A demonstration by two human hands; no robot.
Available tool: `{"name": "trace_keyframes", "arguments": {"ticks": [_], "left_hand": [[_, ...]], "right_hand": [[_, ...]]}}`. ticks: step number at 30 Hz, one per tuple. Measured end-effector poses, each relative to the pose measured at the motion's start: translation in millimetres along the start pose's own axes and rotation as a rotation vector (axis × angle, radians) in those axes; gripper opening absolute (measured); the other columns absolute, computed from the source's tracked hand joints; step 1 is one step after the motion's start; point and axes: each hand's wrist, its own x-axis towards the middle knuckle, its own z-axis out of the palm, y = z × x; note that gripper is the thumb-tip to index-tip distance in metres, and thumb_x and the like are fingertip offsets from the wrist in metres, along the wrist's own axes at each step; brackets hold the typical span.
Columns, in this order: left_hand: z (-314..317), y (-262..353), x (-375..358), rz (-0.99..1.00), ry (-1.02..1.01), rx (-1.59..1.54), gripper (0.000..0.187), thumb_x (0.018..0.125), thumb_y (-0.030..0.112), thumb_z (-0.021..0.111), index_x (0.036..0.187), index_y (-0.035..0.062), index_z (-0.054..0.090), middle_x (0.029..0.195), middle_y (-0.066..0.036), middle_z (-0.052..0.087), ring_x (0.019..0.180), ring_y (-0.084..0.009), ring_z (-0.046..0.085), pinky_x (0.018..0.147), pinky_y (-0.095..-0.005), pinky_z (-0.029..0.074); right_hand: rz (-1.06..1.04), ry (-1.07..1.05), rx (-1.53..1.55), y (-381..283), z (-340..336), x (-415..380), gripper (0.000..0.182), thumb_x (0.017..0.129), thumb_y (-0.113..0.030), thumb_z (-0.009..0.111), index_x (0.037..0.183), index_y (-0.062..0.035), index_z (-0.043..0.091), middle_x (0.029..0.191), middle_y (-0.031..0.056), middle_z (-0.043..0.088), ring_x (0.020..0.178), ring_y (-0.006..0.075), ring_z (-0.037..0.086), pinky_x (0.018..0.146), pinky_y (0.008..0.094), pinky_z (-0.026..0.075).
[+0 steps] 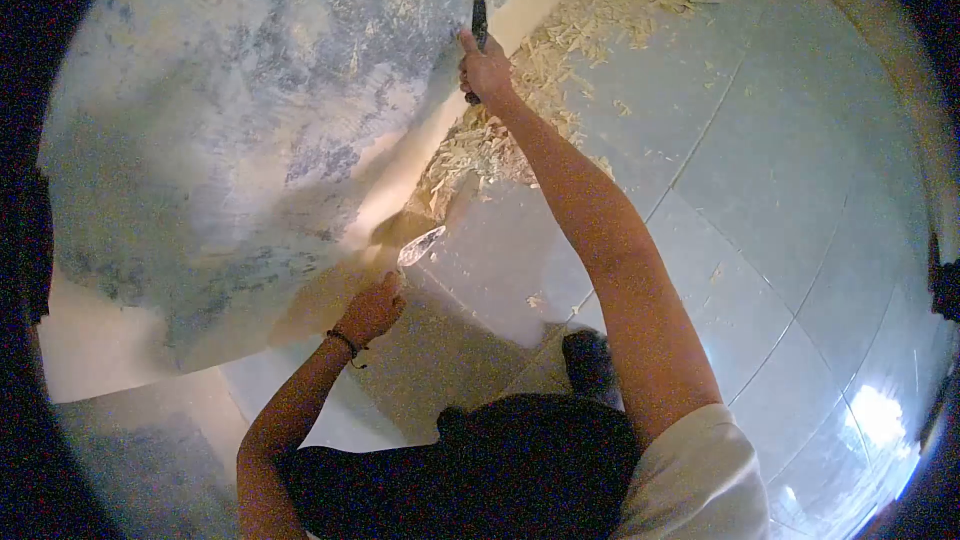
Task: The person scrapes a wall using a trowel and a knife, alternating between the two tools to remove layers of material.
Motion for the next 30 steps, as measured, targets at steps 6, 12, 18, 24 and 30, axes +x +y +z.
{"name": "trace_keyframes", "arguments": {"ticks": [6,12,18,24,30], "left_hand": [[9.8,-7.3,6.0,0.025,0.024,-0.016,0.033,0.089,0.023,0.052,0.108,-0.0035,0.045,0.08,-0.029,0.063,0.079,-0.0452,0.063,0.077,-0.054,0.05],[50.0,-43.2,17.2,0.127,0.066,0.056,0.04,0.091,0.026,0.047,0.115,-0.006,0.045,0.086,-0.028,0.064,0.08,-0.0449,0.064,0.075,-0.0539,0.051],[1.9,-40.7,34.2,0.03,-0.057,0.129,0.041,0.089,0.028,0.049,0.117,-0.0016,0.051,0.097,-0.025,0.066,0.093,-0.0383,0.065,0.082,-0.0509,0.052],[-58.2,-31.9,14.3,0.131,0.093,0.116,0.044,0.087,0.032,0.055,0.119,0.0026,0.054,0.097,-0.022,0.067,0.094,-0.0371,0.065,0.083,-0.0495,0.053],[-162.9,14.4,-40.3,0.168,0.293,0.0,0.053,0.097,0.047,0.048,0.13,0.006,0.052,0.119,-0.019,0.061,0.105,-0.0383,0.059,0.095,-0.048,0.045]], "right_hand": [[-0.049,0.072,-0.09,0.7,-3.4,-1.7,0.033,0.096,-0.042,0.057,0.085,-0.0118,0.05,0.056,-0.0016,0.045,0.042,0.0082,0.04,0.038,0.0261,0.033],[-0.227,-0.122,-0.767,0.4,5.3,-48.8,0.062,0.095,-0.056,0.048,0.125,-0.0013,0.053,0.091,0.0238,0.066,0.085,0.0412,0.065,0.079,0.0473,0.051],[-0.365,-0.47,-1.087,56.4,-43.0,-111.8,0.046,0.094,-0.048,0.052,0.113,-0.0066,0.057,0.08,0.0156,0.064,0.065,0.032,0.062,0.063,0.0472,0.048],[0.141,-0.472,-0.848,-32.4,-22.4,-157.5,0.042,0.096,-0.044,0.053,0.097,-0.0022,0.052,0.07,0.0088,0.06,0.056,0.0187,0.06,0.051,0.0358,0.047],[-0.328,-0.31,-0.814,-246.6,114.4,-185.6,0.053,0.098,-0.048,0.049,0.124,-0.0019,0.049,0.062,0.0075,0.06,0.053,0.0165,0.062,0.05,0.0339,0.049]]}}
